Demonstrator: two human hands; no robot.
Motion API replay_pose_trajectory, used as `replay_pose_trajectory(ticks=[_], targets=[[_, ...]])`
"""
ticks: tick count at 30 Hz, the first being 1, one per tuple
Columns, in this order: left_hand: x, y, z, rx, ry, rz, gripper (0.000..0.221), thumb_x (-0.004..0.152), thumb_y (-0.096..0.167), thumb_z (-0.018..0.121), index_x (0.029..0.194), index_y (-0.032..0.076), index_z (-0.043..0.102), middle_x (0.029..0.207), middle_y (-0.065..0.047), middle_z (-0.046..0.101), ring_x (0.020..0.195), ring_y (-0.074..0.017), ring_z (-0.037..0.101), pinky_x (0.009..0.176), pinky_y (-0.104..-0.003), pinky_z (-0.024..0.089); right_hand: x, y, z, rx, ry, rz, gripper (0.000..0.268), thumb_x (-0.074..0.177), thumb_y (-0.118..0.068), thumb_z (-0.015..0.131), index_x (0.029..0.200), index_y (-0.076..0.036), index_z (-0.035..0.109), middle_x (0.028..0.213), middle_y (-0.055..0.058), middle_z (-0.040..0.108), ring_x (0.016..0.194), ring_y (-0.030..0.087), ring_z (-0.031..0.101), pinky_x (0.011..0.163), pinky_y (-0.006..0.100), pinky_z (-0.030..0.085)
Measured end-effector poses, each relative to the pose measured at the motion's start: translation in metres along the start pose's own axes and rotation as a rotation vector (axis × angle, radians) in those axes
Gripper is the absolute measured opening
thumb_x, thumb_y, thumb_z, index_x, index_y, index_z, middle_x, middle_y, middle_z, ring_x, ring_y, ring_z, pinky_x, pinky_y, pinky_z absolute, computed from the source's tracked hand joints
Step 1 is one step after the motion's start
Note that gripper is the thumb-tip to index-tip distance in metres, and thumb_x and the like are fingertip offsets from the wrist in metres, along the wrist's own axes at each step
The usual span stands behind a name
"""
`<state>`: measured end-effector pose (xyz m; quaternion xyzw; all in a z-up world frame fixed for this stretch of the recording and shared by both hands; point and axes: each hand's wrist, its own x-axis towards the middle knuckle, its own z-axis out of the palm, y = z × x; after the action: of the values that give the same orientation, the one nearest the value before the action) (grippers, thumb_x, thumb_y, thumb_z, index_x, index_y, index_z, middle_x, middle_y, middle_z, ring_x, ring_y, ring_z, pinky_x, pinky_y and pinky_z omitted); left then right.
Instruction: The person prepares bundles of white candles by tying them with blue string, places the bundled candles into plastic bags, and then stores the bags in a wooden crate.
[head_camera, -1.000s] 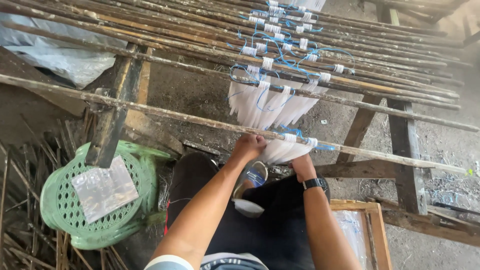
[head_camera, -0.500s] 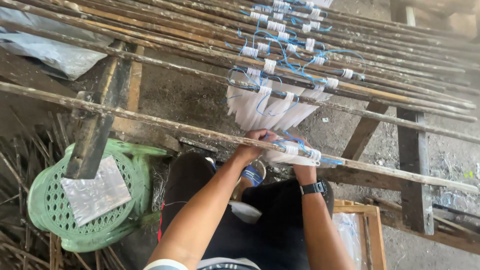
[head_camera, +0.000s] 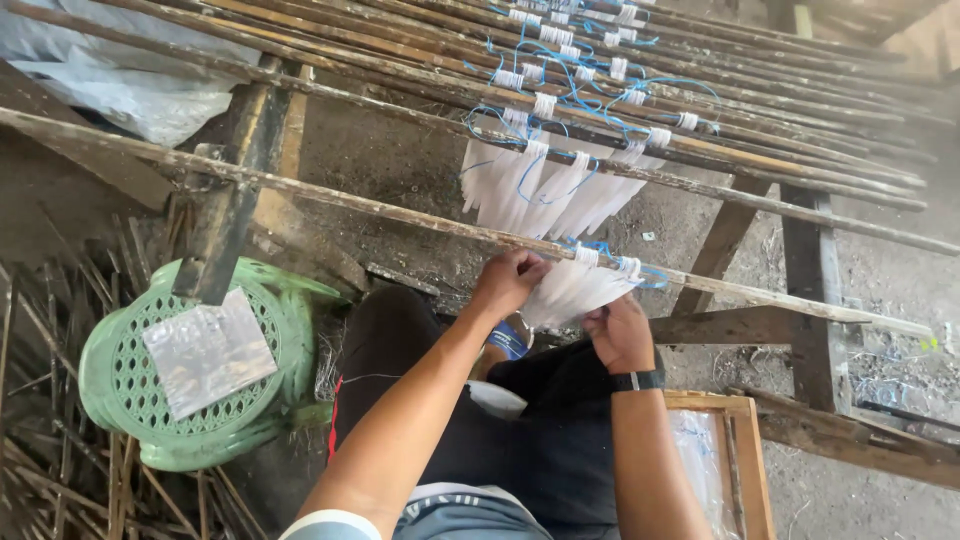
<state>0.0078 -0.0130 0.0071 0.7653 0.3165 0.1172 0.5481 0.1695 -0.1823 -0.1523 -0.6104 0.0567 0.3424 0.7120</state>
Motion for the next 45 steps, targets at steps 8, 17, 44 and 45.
replay_pose_trajectory(ticks=[8, 17, 44, 45], targets=[[-0.056, -0.012, 0.002, -0.009, 0.254, -0.017, 0.044, 0.076, 0.056, 0.053, 0.090, 0.013, 0.053, 0.078, -0.008, 0.061, 0.079, -0.0288, 0.062, 0.072, -0.042, 0.049, -0.128, -0.083, 0.065, 0.188, -0.101, -0.015, 0.014, 0.083, -0.013, 0.052, 0.070, -0.008, 0.050, 0.058, -0.002, 0.030, 0.043, 0.009, 0.032, 0.040, 0.020, 0.030], [-0.057, 0.034, -0.007, -0.444, 0.046, -0.052, 0.022, 0.078, 0.022, 0.056, 0.087, 0.002, 0.055, 0.058, -0.007, 0.059, 0.051, -0.0129, 0.060, 0.043, -0.021, 0.049, -0.177, -0.127, 0.093, 0.035, -0.077, -0.237, 0.004, 0.084, -0.010, 0.050, 0.083, -0.009, 0.046, 0.060, -0.002, 0.038, 0.047, 0.006, 0.047, 0.039, 0.014, 0.036], [-0.098, 0.131, -0.093, 0.531, 0.562, 0.948, 0.023, 0.084, 0.025, 0.049, 0.102, 0.013, 0.058, 0.092, -0.009, 0.054, 0.084, -0.0272, 0.052, 0.072, -0.039, 0.040, -0.177, -0.159, 0.129, -0.681, -0.412, -0.977, 0.053, 0.065, -0.021, 0.073, 0.108, 0.002, 0.052, 0.128, 0.020, 0.040, 0.103, 0.037, 0.050, 0.084, 0.045, 0.041], [-0.093, 0.123, -0.100, 0.657, 0.557, 0.914, 0.028, 0.081, 0.029, 0.053, 0.103, 0.013, 0.057, 0.096, -0.008, 0.053, 0.090, -0.0267, 0.051, 0.079, -0.041, 0.037, -0.174, -0.160, 0.130, -0.789, -0.370, -0.951, 0.047, 0.062, -0.026, 0.076, 0.097, -0.003, 0.055, 0.102, 0.016, 0.051, 0.088, 0.032, 0.056, 0.074, 0.040, 0.044]])
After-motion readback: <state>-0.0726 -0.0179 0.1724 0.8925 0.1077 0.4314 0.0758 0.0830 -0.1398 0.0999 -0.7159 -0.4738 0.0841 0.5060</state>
